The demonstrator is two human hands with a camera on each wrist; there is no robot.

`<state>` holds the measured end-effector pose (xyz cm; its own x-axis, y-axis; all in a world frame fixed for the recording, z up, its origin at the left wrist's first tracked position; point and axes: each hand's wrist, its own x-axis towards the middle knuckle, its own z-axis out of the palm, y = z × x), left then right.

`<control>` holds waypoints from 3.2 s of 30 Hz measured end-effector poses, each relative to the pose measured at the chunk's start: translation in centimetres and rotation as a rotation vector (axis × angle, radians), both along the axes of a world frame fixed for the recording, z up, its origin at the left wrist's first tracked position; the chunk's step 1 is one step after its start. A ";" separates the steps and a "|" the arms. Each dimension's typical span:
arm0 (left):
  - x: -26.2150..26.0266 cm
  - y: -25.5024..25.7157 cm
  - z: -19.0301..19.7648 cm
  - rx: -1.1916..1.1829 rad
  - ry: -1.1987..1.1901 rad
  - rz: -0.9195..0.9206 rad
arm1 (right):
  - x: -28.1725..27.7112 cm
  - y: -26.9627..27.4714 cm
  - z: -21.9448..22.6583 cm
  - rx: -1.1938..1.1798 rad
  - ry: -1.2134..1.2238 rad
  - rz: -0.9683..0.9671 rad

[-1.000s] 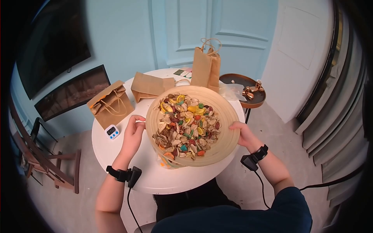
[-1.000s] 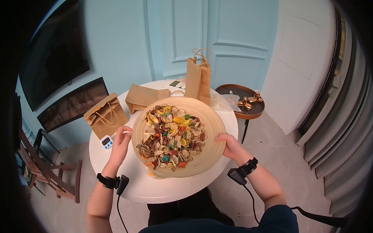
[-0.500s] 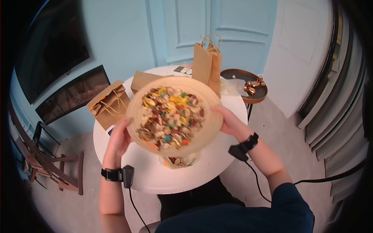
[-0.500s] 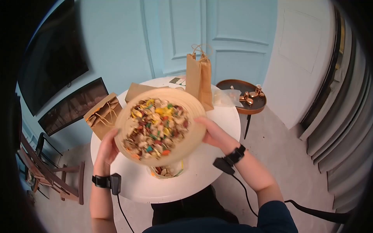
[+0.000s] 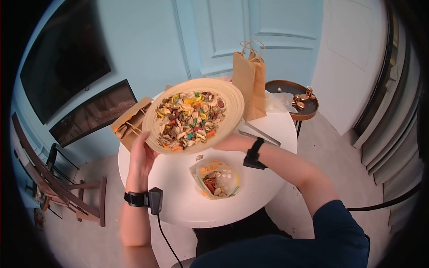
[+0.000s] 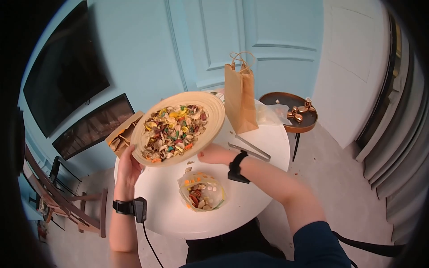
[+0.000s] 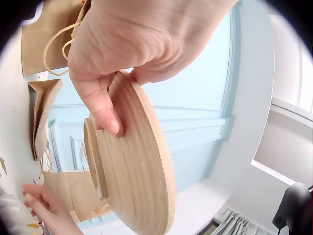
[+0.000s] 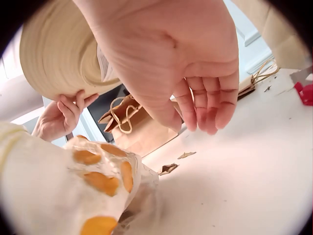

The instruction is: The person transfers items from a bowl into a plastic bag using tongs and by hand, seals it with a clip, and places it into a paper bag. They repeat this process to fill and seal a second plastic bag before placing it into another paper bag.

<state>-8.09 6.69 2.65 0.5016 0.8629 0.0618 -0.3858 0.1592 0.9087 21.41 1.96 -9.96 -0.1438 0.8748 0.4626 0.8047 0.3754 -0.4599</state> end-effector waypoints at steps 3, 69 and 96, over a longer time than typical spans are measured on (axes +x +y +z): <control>0.0 -0.5 0.0 -0.007 0.025 0.027 | -0.5 1.0 0.5 0.122 -0.012 0.111; 0.3 4.7 -10.9 -0.221 0.161 -0.014 | 10.2 2.5 4.4 -0.274 -0.594 -0.483; 1.4 4.1 -12.1 -0.212 0.233 -0.112 | 1.2 0.3 8.3 -0.103 0.010 -0.170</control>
